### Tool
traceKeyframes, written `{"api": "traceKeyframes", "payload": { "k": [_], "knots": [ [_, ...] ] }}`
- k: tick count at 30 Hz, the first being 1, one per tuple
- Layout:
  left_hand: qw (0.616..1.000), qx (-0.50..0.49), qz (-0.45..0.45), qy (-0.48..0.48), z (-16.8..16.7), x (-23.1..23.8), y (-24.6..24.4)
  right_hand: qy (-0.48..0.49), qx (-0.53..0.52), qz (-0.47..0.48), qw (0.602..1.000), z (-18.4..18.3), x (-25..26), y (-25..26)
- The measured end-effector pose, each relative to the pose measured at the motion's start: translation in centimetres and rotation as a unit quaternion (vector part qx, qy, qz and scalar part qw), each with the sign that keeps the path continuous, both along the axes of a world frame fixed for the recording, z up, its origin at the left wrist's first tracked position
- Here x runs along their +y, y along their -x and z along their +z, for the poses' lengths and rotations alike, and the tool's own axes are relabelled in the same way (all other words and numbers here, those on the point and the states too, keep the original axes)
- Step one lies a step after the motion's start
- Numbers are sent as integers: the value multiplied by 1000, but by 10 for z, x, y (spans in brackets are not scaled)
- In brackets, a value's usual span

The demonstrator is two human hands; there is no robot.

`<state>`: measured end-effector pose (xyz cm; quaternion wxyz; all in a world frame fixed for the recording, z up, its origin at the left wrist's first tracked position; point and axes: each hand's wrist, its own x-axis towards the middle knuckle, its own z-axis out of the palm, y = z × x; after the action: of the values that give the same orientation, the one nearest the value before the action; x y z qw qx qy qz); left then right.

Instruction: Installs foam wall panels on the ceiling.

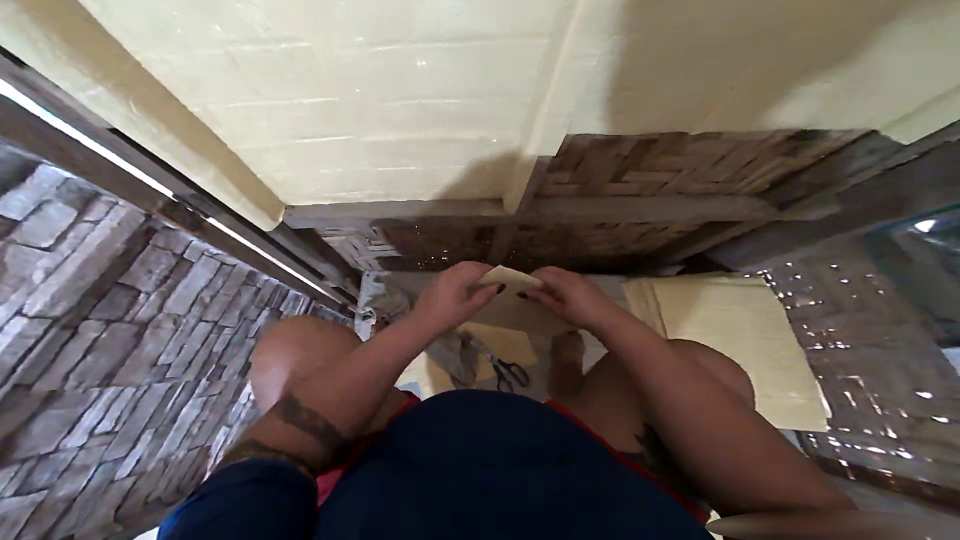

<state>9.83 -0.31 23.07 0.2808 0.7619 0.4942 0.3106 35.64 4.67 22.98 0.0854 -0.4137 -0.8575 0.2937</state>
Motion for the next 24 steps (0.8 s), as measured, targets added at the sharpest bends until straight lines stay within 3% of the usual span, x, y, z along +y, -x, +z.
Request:
{"api": "traceKeyframes", "payload": {
  "k": [5,10,16,19,24],
  "knots": [
    [997,-63,-23,-30,-22,15,1,22,-8,-38,999,-5,14,-3],
    [990,-120,61,-43,-14,39,19,7,-38,-139,990,0,30,-16],
    [973,-165,159,40,-17,77,48,40,-99,-286,952,5,54,-64],
    [981,-119,110,102,-27,85,46,5,-106,-327,939,8,70,-92],
    [994,-3,10,106,-57,78,24,29,-163,-274,947,33,103,-137]
  ]
}}
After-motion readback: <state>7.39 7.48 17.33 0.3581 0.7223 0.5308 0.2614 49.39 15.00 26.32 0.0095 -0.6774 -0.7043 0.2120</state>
